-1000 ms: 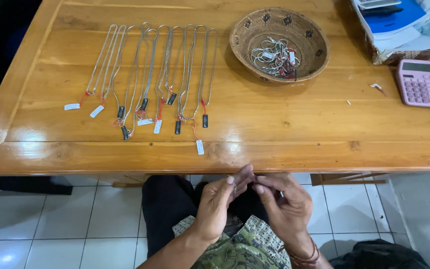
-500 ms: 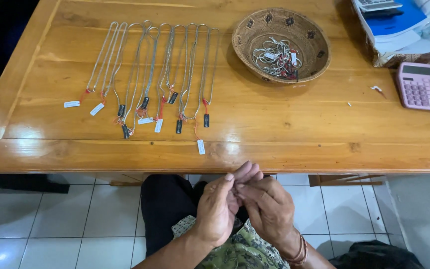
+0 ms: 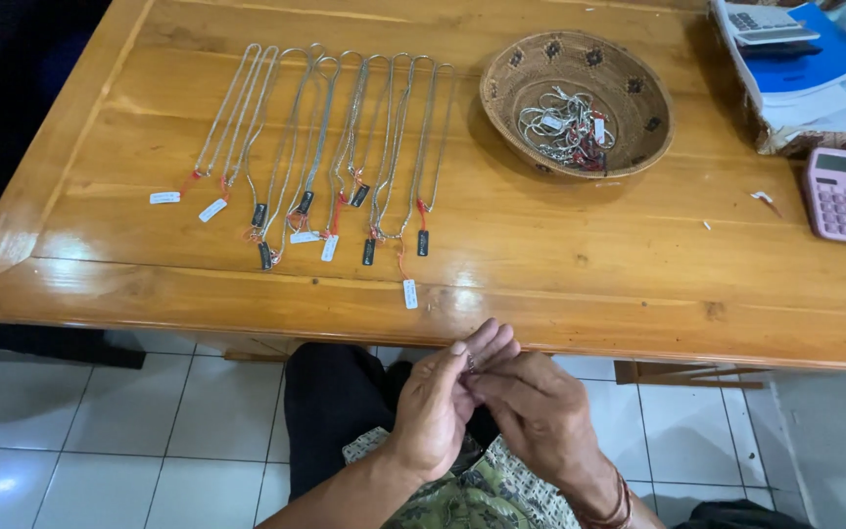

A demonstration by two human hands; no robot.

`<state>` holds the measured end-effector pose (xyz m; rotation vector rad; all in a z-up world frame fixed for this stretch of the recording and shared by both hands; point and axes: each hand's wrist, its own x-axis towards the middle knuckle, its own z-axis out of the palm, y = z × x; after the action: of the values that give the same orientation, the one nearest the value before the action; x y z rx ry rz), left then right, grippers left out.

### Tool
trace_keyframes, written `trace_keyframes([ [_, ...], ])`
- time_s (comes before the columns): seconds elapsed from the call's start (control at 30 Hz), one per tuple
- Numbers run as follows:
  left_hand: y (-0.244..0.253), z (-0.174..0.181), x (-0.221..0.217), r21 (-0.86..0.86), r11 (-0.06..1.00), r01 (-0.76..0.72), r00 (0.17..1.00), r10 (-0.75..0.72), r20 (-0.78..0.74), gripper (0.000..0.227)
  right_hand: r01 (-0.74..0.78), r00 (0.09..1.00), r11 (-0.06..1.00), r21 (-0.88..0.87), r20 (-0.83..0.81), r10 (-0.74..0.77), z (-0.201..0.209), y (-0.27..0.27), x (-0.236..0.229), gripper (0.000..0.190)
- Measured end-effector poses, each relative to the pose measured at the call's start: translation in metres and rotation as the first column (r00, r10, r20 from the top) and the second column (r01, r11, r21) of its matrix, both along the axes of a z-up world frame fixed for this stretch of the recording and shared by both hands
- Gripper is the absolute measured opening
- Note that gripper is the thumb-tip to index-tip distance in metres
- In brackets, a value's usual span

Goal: Untangling a fine jewelry chain from a bowl of necklaces

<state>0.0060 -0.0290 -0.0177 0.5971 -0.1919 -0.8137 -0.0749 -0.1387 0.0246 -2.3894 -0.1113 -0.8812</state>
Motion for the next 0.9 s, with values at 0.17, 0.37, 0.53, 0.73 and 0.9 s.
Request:
trace_keyframes([
  [0.17,-0.004,0.020,0.000,-0.028,0.998,0.051,0.999,-0.051,-0.018,0.048,0.105,0.969,0.993,-0.052,0.230,-0.090,0.003,-0.004,0.014,0.012],
  [0.37,-0.012,0.023,0.014,0.055,0.998,0.005,1.000,-0.004,-0.029,0.047,0.005,0.995,0.993,-0.117,0.101,0.007,0.013,-0.016,0.015,0.009],
  [0.53,-0.014,0.037,0.011,-0.065,0.997,0.041,0.999,-0.041,0.007,0.047,0.114,0.962,0.991,-0.071,0.257,-0.092,0.023,-0.012,0.023,0.014],
  [0.73,-0.015,0.033,0.019,0.091,0.996,0.018,0.994,-0.008,-0.108,0.051,-0.031,0.999,0.996,-0.085,0.027,0.033,0.023,-0.016,0.021,0.010],
  [0.9,-0.017,0.045,0.016,-0.074,0.997,-0.027,0.996,0.033,0.078,0.043,0.059,0.961,0.998,-0.027,0.271,-0.050,0.018,-0.013,0.034,0.014],
])
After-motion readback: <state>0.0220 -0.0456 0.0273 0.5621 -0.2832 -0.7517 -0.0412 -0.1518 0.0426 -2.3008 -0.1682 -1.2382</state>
